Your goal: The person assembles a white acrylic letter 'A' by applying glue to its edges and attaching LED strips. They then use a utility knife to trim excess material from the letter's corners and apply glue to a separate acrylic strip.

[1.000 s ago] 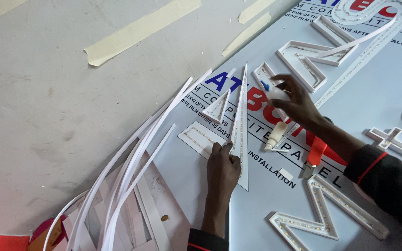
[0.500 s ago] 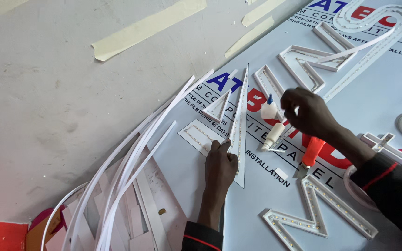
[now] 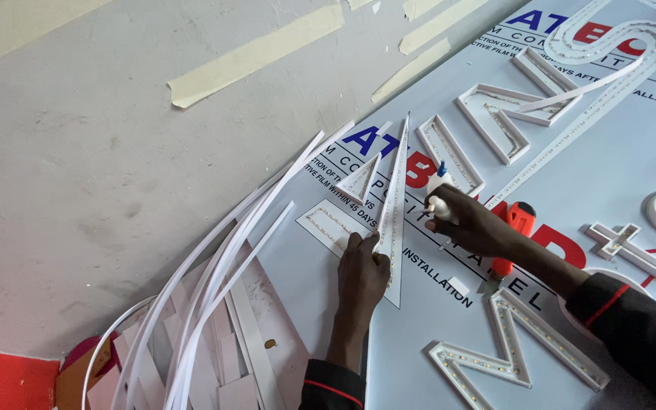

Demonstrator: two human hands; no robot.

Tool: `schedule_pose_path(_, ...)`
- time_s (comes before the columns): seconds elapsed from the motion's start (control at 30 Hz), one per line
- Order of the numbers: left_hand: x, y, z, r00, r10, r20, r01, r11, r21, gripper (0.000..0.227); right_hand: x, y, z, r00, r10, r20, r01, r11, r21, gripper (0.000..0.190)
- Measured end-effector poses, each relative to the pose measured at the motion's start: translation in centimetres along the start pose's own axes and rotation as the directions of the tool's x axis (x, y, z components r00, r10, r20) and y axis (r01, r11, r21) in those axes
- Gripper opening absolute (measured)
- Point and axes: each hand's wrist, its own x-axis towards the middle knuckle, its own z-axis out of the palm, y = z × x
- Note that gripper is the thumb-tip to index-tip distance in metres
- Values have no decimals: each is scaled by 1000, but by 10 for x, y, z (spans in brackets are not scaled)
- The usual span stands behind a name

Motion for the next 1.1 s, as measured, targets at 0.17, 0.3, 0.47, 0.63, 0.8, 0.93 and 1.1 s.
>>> schedule_pose_path(0.17, 0, -1, 1, 1000, 2, -23, -2, 1000, -14, 44, 8, -28, 14, 981, 144, 130, -146, 989, 6, 41)
schedule_pose_path(0.3, 0, -6, 7, 999, -12, -53, 9, 999, -50, 47, 25, -15, 42, 931, 321, 172, -356, 899, 253, 76)
schedule_pose_path(0.47, -2, 3, 1, 997, -10, -70, 7, 999, -46, 45, 42, -18, 59, 969, 243, 45, -246, 961, 128, 74)
schedule_pose_path(0.63, 0, -8, 9, 996, 10, -89, -13, 999, -43, 43, 54, 26, 56, 959, 284, 0, -271, 916, 297, 82)
schedule_pose_path(0.8, -4, -3, 4, 996, -6, -85, 3, 999, -32, 45, 54, 2, 48, 902, 375, -212, -262, 868, 421, 70)
schedule_pose_path(0.93, -2, -4, 7, 994, 18, -108, -22, 999, -34, 44, 48, -16, 47, 907, 372, -199, -236, 838, 492, 71)
schedule_pose_path(1.1, -4, -2, 5, 996, -3, -90, 0, 999, -32, 44, 53, -11, 52, 926, 300, -227, -144, 841, 521, 63)
